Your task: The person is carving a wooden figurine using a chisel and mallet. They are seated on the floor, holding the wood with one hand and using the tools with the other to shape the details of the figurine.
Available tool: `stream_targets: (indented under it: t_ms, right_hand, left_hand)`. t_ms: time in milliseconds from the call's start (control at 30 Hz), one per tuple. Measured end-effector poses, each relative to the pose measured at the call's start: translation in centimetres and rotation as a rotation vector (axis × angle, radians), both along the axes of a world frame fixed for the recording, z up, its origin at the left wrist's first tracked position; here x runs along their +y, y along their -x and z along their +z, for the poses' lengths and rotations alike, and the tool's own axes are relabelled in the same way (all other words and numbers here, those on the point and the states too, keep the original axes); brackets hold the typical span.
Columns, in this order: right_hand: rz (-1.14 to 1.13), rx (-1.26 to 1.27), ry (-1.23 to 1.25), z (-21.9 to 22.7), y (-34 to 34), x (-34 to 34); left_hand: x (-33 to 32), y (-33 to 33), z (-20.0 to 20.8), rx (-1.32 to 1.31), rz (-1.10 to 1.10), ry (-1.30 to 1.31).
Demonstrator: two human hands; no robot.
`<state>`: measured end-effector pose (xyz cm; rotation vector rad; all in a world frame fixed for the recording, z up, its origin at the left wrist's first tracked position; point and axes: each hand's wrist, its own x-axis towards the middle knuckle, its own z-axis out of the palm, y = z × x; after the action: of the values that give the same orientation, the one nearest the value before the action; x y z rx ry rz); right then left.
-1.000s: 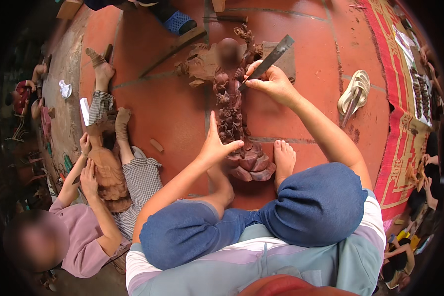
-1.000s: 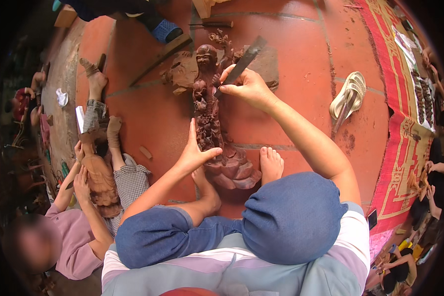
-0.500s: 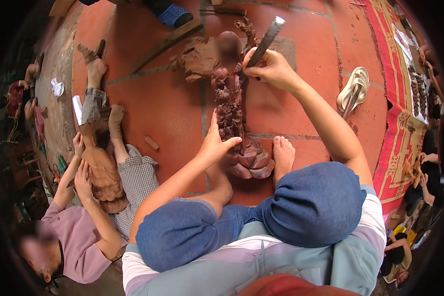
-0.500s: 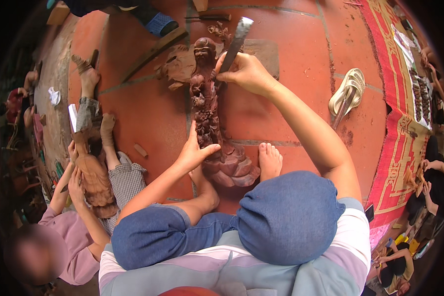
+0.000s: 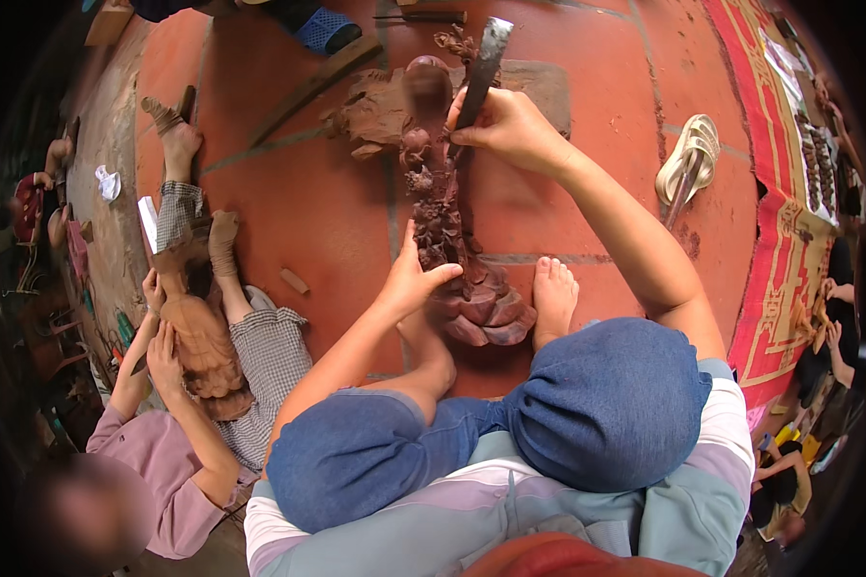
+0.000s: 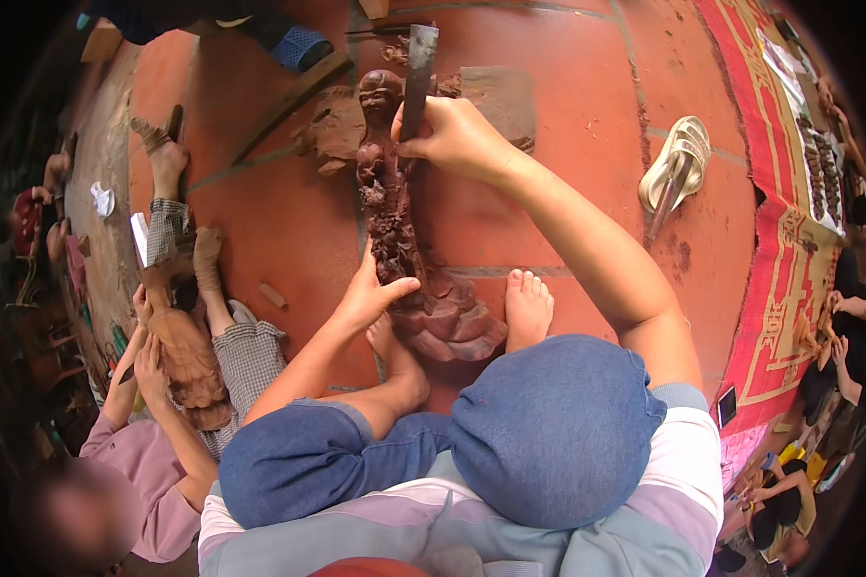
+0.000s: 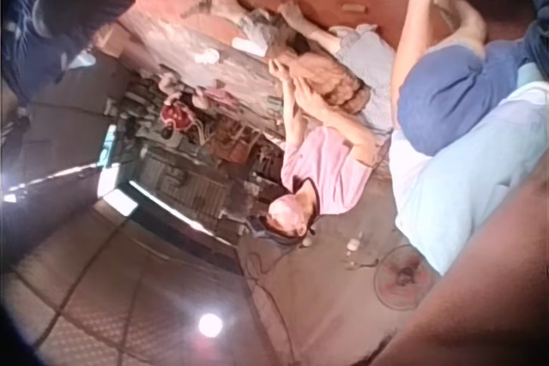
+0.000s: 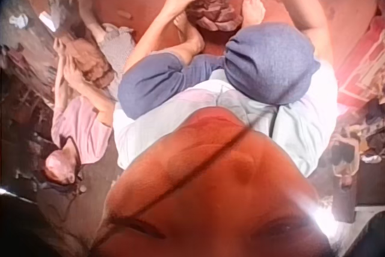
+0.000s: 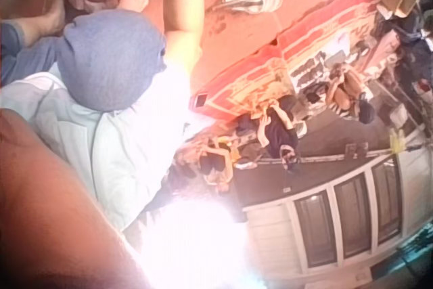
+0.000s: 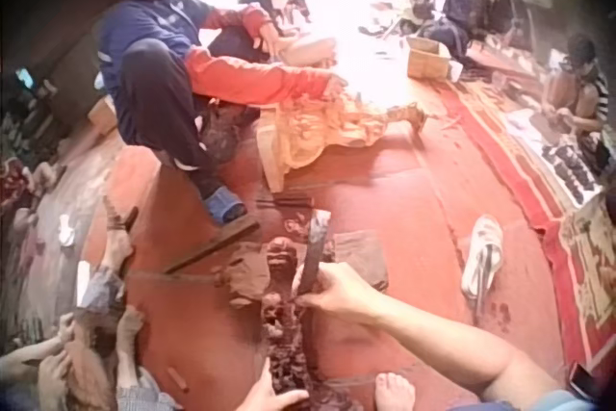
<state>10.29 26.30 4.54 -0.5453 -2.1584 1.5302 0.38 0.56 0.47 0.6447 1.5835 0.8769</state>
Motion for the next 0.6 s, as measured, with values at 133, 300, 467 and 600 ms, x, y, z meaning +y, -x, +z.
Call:
stream_targets:
  t_ms: [133, 300, 467, 600]
  right_hand:
    - [-0.095, -0.136, 0.130, 1.5, 0.0, 0.1]
    - [-0.321, 0.209, 0.446, -0.5, -3.4, 0.5]
    - [-0.256, 0.162, 0.254, -0.8, -3.0, -1.1]
    - [-0.150, 0.064, -0.024, -0.6, -1.0, -1.6]
  left_hand:
    - [0.2, 0.1, 0.4, 0.018, -0.021, 0.004]
    - [0.3, -0.1, 1.0, 0.032, 0.003, -0.006]
    - [0.3, 0.0, 0.8, 0.014, -0.001, -0.015]
    - [0.2, 0.2, 0.5, 0.006, -0.007, -0.016]
